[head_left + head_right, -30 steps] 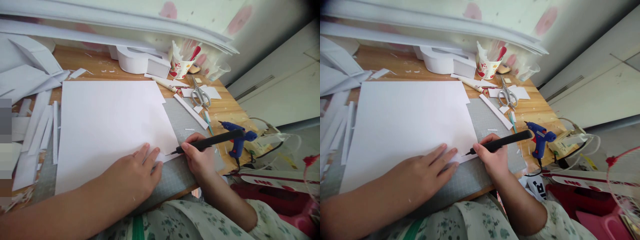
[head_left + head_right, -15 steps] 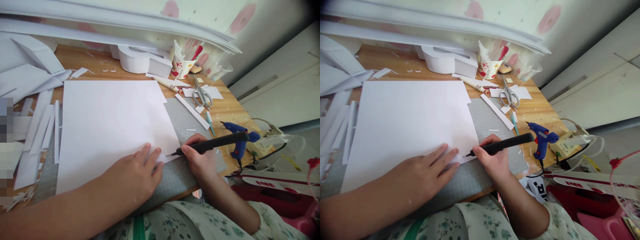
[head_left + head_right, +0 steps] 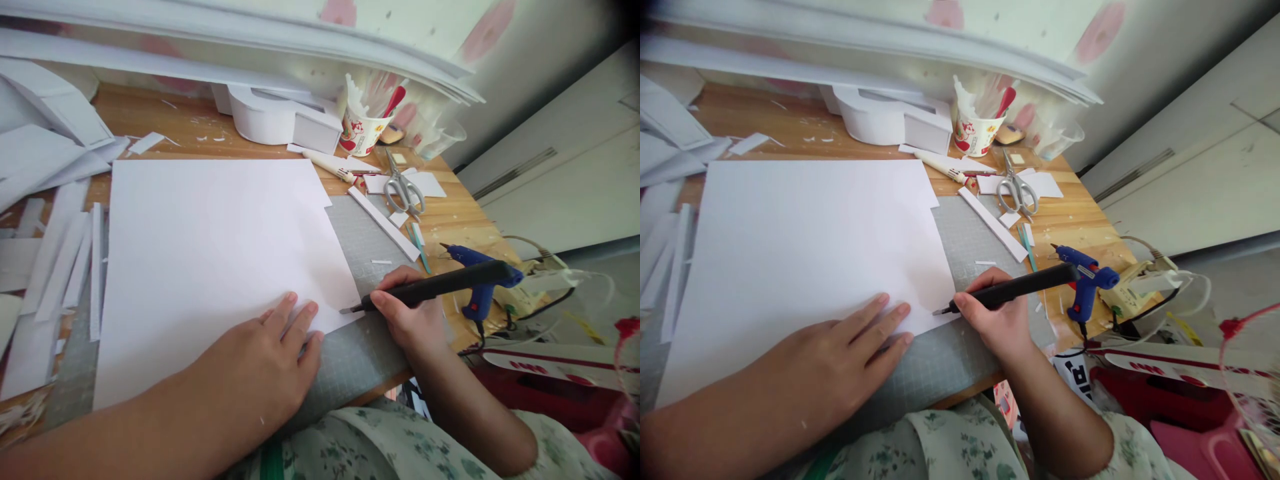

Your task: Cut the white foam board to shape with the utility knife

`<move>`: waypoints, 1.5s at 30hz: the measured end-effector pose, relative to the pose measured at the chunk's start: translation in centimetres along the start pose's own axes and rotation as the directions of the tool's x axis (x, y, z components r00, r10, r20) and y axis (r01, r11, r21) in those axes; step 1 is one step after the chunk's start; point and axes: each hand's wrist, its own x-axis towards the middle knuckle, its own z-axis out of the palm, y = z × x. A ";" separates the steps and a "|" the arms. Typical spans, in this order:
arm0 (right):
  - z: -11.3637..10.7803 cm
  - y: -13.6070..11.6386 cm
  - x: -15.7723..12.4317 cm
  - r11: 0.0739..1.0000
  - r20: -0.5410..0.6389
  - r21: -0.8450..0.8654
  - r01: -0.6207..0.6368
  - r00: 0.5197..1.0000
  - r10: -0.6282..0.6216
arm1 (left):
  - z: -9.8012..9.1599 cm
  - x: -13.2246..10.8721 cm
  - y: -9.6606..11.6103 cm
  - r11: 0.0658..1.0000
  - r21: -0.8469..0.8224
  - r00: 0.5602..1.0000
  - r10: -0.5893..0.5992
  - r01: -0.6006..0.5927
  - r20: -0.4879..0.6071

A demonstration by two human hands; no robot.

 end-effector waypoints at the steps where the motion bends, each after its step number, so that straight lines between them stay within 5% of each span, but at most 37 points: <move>1: -0.2 0.1 0.2 1.000 0.006 -0.009 0.009 1.000 -0.009 | -0.1 0.0 0.0 1.000 -0.002 1.000 0.001 -0.001 0.015; 18: -2.3 0.5 3.6 0.997 0.227 0.015 0.076 0.971 -0.077 | -0.4 0.4 0.0 1.000 0.009 1.000 0.014 -0.014 -0.014; 22: -2.4 0.8 4.3 0.998 0.284 0.055 0.028 0.958 -0.043 | -1.2 0.6 -0.2 0.998 0.046 0.998 0.037 -0.039 0.045; 38: -2.7 1.5 7.3 0.997 0.465 0.070 -0.038 0.886 0.001 | -0.9 0.8 -0.2 1.000 0.017 0.998 -0.003 0.004 -0.063; 45: -2.6 2.1 7.7 0.991 0.448 0.114 -0.064 0.894 0.006 | -0.6 0.7 -0.1 1.000 0.019 0.998 -0.015 0.016 -0.065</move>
